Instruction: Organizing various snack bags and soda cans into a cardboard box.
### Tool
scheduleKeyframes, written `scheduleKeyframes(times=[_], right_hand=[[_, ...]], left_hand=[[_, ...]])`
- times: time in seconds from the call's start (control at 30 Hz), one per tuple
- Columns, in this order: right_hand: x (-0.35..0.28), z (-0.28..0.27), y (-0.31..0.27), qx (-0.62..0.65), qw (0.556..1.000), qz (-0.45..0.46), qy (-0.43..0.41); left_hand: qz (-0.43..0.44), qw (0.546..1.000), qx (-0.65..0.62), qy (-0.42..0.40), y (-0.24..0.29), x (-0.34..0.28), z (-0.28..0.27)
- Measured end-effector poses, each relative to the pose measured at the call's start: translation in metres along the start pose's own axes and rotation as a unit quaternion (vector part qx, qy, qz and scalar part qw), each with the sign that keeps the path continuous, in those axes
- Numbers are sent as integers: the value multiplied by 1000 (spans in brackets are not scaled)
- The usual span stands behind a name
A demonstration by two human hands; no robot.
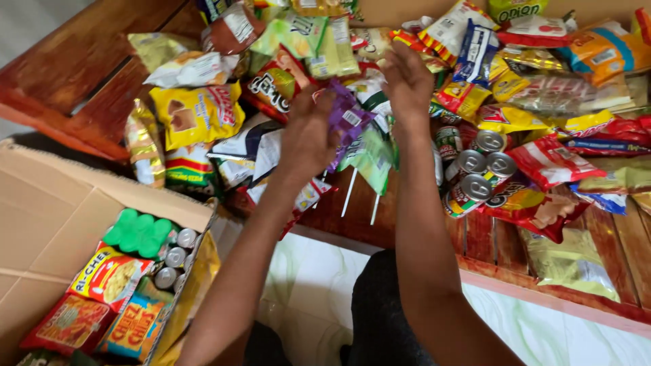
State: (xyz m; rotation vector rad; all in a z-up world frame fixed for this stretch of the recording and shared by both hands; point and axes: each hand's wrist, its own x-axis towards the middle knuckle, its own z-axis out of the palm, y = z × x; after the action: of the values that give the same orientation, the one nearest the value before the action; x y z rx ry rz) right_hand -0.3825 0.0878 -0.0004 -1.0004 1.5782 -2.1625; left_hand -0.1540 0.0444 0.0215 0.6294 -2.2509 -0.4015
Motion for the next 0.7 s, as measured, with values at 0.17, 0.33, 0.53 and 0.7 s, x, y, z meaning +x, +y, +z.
scheduleKeyframes(times=[0.17, 0.33, 0.53, 0.7], right_hand=[[20, -70, 55, -396, 914, -85, 11], [4, -70, 62, -500, 855, -35, -129], [-6, -59, 65, -532, 843, 2, -74], [5, -57, 58, -564, 823, 65, 26]], left_hand=[[19, 991, 57, -116, 7, 11, 74], [-13, 979, 99, -175, 3, 18, 107], [-18, 977, 112, -181, 2, 19, 102], [-33, 973, 111, -199, 6, 30, 91]])
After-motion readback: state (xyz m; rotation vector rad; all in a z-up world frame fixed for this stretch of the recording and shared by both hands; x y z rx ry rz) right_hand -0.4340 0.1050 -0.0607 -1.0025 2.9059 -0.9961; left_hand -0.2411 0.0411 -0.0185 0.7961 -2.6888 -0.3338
